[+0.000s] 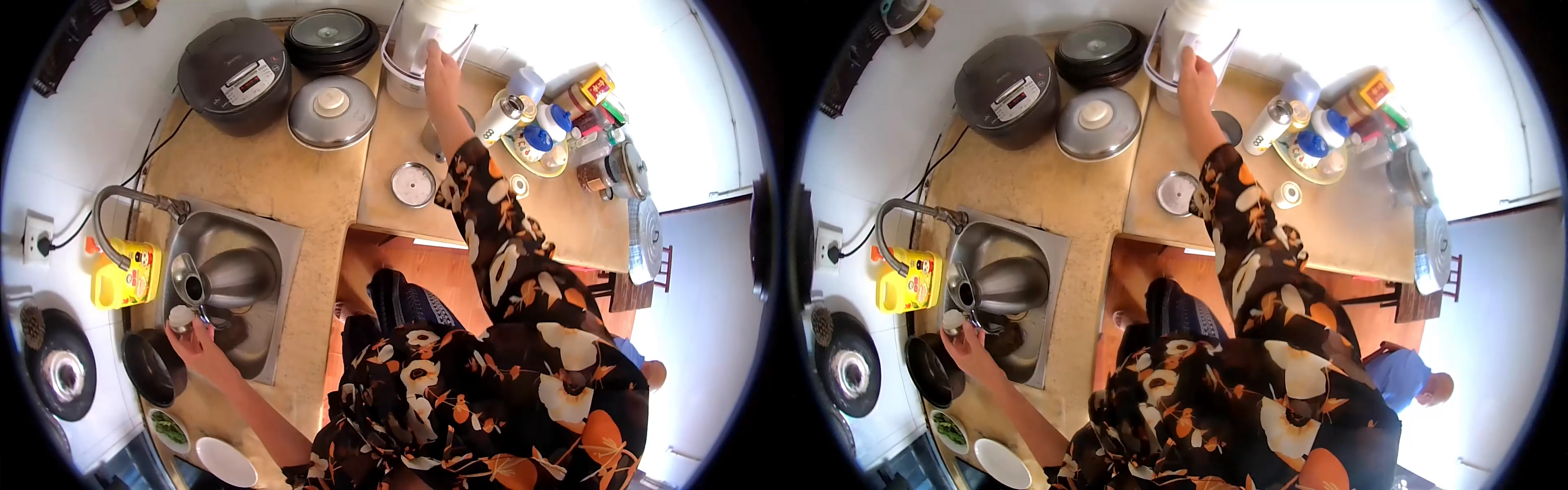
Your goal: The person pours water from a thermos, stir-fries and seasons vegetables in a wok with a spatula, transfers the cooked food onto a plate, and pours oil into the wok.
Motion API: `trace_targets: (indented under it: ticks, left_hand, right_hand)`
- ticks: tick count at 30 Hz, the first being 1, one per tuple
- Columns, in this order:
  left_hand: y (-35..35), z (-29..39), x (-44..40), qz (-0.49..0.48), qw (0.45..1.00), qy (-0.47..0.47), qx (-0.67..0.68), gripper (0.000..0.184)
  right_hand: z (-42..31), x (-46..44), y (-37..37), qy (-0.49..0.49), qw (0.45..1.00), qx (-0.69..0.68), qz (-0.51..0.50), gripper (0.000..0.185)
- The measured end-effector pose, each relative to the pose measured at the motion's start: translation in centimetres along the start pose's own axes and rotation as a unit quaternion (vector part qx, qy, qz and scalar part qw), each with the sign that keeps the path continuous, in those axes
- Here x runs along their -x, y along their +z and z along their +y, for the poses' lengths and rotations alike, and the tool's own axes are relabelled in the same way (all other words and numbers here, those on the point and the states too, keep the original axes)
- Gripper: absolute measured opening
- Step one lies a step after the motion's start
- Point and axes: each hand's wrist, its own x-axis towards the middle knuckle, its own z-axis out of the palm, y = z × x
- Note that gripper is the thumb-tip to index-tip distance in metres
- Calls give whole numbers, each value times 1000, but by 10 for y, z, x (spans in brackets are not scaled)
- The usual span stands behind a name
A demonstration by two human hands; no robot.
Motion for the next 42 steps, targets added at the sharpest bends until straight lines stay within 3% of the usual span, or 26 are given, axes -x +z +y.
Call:
trace_targets:
  ticks: [2,4,6,10,11,13,18,24,28,30,34,35,39,42]
  left_hand:
    - [-4,1,4,22,999,33,-2,58]
    - [-31,-15,9,86,974,118,-175,59]
    - [-36,-13,39,102,973,149,-143,56]
    - [-12,-2,93,-31,984,59,-167,46]
    - [2,-2,102,-32,984,59,-167,46]
    - [20,-1,117,-78,981,-46,-170,43]
    - [65,1,128,-106,981,-79,-141,38]
    - [95,5,130,-189,969,-53,-150,34]
    - [118,33,117,-186,967,-51,-166,30]
    - [132,56,95,-170,972,5,-161,29]
    - [167,132,28,-145,968,186,-86,26]
    - [175,165,12,-141,964,218,-58,26]
    - [201,282,-40,-172,903,393,-27,37]
    - [203,321,-70,-222,885,404,-67,42]
  right_hand:
    - [2,-16,10,22,996,83,15,51]
    - [21,-31,16,-3,999,46,8,51]
    - [21,-36,20,-2,1000,-4,-12,52]
    - [31,-48,29,45,994,-103,2,47]
    - [30,-52,28,58,991,-115,41,44]
    - [20,-52,25,59,981,-145,115,35]
    - [22,-91,0,42,981,-166,95,32]
    - [-1,-120,-14,51,969,-210,121,22]
    - [-39,-114,-20,-11,987,-156,29,27]
    - [-67,-111,-23,3,991,-132,3,24]
    - [-138,-102,-29,-19,971,-153,-185,22]
    - [-145,-98,-30,-32,976,-90,-195,23]
    - [-188,-73,-24,-26,923,-100,-370,37]
    - [-199,-47,-12,21,872,-58,-486,43]
